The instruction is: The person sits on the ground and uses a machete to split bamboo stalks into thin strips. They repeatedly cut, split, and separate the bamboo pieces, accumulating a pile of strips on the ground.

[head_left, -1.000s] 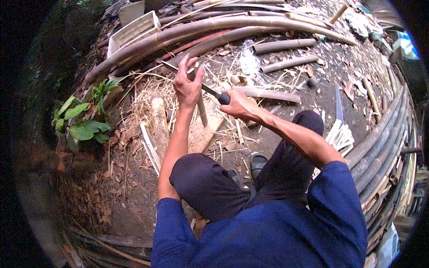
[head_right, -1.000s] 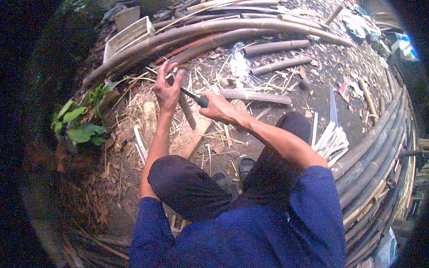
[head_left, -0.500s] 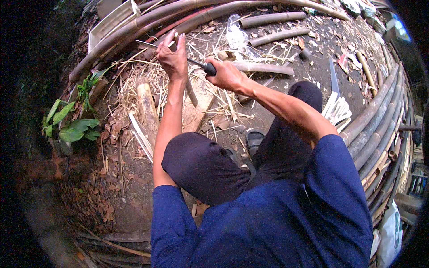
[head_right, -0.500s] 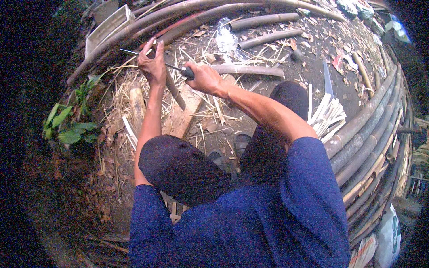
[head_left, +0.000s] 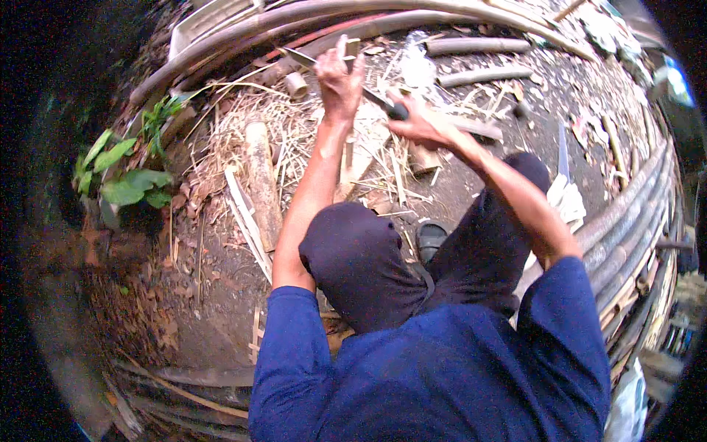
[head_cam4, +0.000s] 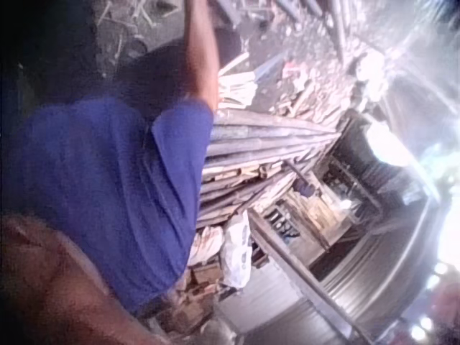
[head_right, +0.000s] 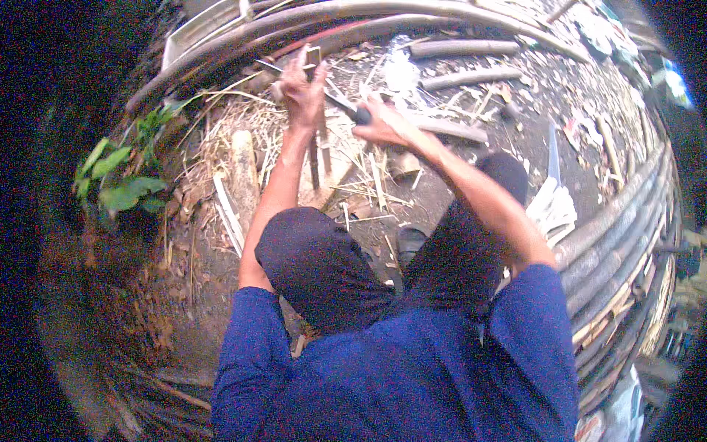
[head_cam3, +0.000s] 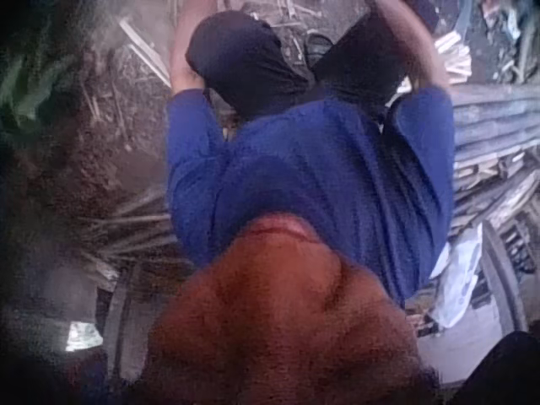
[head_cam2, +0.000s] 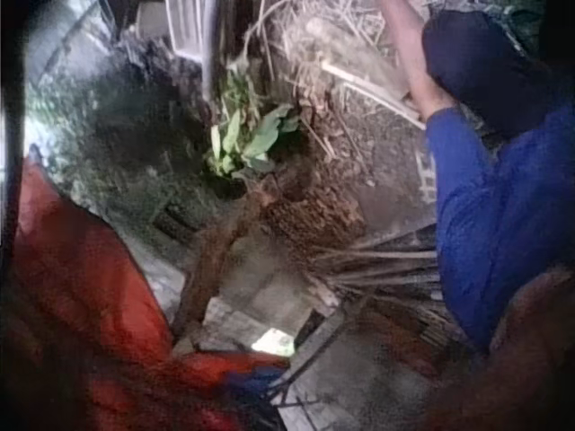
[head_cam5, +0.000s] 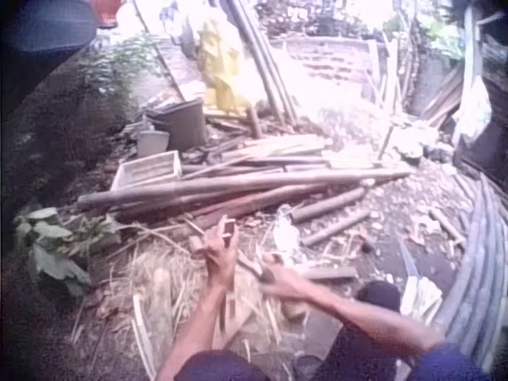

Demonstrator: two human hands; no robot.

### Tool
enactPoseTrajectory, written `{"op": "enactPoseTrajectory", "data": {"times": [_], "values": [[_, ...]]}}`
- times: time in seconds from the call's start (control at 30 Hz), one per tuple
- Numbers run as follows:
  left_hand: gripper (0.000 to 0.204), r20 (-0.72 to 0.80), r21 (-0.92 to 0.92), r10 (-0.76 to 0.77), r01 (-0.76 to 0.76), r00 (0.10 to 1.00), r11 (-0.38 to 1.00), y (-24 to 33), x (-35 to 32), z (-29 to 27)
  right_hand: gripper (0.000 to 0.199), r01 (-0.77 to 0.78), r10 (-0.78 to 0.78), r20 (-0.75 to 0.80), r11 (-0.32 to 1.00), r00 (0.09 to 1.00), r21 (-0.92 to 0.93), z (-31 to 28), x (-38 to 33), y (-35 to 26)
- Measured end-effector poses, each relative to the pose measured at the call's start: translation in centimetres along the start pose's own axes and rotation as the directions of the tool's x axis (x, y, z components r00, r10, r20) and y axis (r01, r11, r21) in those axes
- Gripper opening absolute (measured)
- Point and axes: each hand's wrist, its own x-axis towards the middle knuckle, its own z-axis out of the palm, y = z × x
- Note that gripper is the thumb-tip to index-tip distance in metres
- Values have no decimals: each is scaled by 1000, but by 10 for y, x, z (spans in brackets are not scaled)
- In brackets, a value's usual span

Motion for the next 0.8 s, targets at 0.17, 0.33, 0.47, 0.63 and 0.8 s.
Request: {"op": "enactPoseTrajectory", "data": {"times": [0.17,0.33,0.47,0.63,0.8], "values": [[40,13,-169,-85,86,996,982,9,5,-29,40,-251,253,234,967,939,-41,89,-88,55],[21,-144,-431,-187,108,972,896,-6,46,-111,46,-399,394,230,917,890,-27,133,-131,62],[23,-50,118,-466,469,883,875,-16,90,-204,41,-347,377,322,926,868,-150,116,-119,77],[26,264,551,-364,171,893,817,-125,-13,-265,35,-375,416,309,909,855,-183,137,-123,69],[61,349,715,-450,77,822,695,-162,-119,-222,30,-432,484,320,874,814,-223,133,-123,71]]}}
